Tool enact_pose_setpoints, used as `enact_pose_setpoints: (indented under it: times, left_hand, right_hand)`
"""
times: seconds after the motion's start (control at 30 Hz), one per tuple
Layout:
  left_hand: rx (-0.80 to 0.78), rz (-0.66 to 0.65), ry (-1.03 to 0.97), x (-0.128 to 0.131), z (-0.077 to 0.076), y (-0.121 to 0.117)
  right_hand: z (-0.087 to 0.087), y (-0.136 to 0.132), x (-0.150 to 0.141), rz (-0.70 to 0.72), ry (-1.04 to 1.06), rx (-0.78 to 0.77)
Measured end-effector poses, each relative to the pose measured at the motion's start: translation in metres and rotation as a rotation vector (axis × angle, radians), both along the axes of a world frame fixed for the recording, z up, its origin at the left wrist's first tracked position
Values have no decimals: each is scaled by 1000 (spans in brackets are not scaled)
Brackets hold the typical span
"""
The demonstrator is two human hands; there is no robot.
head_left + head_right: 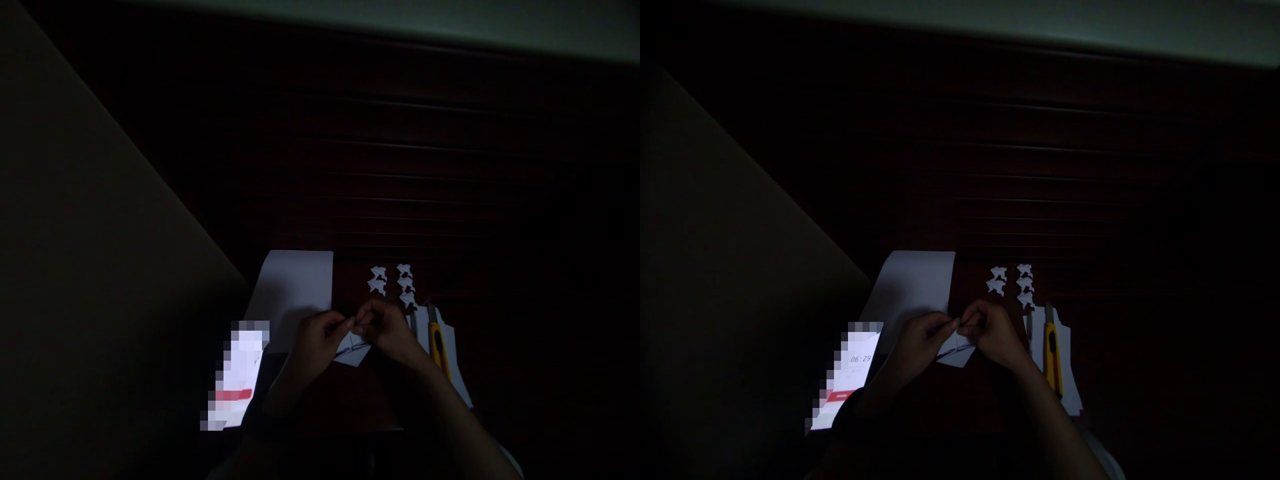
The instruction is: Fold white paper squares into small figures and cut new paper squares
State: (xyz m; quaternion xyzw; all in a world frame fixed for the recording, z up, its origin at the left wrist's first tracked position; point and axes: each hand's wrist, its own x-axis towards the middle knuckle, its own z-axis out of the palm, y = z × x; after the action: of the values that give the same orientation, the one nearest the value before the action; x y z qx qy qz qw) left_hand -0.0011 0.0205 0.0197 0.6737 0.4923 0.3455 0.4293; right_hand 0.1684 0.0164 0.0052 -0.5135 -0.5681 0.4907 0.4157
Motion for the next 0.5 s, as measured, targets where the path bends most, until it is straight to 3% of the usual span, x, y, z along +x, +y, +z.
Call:
enact_pose_setpoints:
  times: [0.2,0.5]
  left_hand:
    - [77,-40,120,-2,-1,-1]
    - [319,-84,411,-1,-4,-4]
  right_hand:
    - [-1,0,1,13,-14,23]
    - [-3,-2,0,71,70,-41]
